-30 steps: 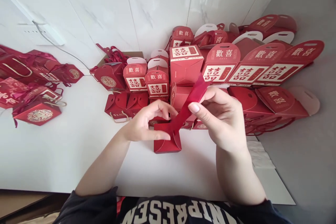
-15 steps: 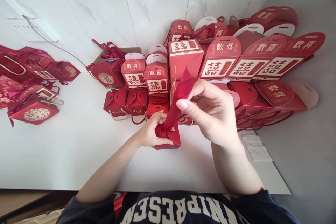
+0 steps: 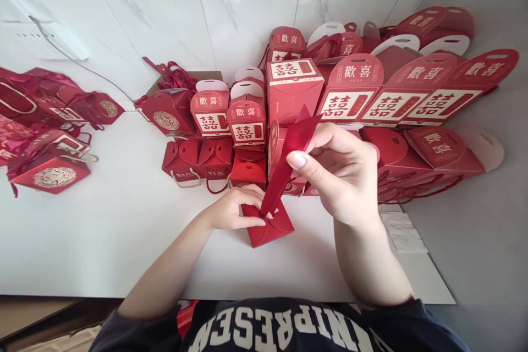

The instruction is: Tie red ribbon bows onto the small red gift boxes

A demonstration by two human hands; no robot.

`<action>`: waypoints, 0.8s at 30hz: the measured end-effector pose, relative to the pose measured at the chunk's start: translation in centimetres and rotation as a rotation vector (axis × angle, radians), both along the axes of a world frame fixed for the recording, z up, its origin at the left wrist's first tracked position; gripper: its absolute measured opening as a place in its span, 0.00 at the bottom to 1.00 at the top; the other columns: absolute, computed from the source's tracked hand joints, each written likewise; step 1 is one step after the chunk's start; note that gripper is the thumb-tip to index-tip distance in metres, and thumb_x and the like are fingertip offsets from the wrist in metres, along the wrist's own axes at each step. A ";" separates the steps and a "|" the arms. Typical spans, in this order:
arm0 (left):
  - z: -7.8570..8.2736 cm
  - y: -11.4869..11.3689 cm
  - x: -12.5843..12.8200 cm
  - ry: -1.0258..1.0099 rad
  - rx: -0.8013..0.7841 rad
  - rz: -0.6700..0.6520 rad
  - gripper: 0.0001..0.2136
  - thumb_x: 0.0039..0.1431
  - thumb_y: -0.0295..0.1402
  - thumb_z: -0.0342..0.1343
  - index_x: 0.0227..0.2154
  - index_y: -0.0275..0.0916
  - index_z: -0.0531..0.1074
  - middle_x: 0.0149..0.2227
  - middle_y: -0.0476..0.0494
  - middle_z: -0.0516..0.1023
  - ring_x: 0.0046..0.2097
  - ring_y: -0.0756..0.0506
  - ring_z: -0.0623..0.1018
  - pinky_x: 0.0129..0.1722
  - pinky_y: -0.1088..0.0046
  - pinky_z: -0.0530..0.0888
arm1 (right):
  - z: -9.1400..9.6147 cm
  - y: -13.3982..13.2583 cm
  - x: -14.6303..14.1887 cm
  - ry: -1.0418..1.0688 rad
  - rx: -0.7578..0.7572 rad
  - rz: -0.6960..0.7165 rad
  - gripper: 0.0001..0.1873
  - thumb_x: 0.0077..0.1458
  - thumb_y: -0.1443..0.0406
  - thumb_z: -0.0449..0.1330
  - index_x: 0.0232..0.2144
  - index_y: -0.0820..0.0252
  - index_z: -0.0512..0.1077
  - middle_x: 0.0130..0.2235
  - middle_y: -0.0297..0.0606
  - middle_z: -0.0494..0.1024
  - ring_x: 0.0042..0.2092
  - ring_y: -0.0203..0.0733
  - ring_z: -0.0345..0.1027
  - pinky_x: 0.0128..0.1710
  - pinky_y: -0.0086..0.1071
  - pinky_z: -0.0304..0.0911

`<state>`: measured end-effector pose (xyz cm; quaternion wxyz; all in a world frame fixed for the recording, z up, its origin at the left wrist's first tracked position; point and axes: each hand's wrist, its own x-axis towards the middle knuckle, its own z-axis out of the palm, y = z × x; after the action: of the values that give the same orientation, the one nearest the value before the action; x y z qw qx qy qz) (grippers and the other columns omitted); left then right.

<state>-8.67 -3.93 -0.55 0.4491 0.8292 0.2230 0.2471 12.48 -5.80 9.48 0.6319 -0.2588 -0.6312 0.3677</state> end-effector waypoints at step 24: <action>-1.9 -0.1 1.3 -0.102 -0.150 0.104 0.05 0.51 0.32 0.68 0.32 0.40 0.83 0.35 0.43 0.84 0.41 0.43 0.82 0.47 0.67 0.77 | -0.6 -1.1 0.2 -0.251 -0.131 0.179 0.14 0.63 0.62 0.59 0.50 0.57 0.70 0.46 0.40 0.78 0.45 0.41 0.76 0.42 0.32 0.73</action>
<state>-7.33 -4.01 -2.47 0.5072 0.7668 0.2605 0.2948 12.67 -6.90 8.90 0.4945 -0.2860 -0.7006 0.4277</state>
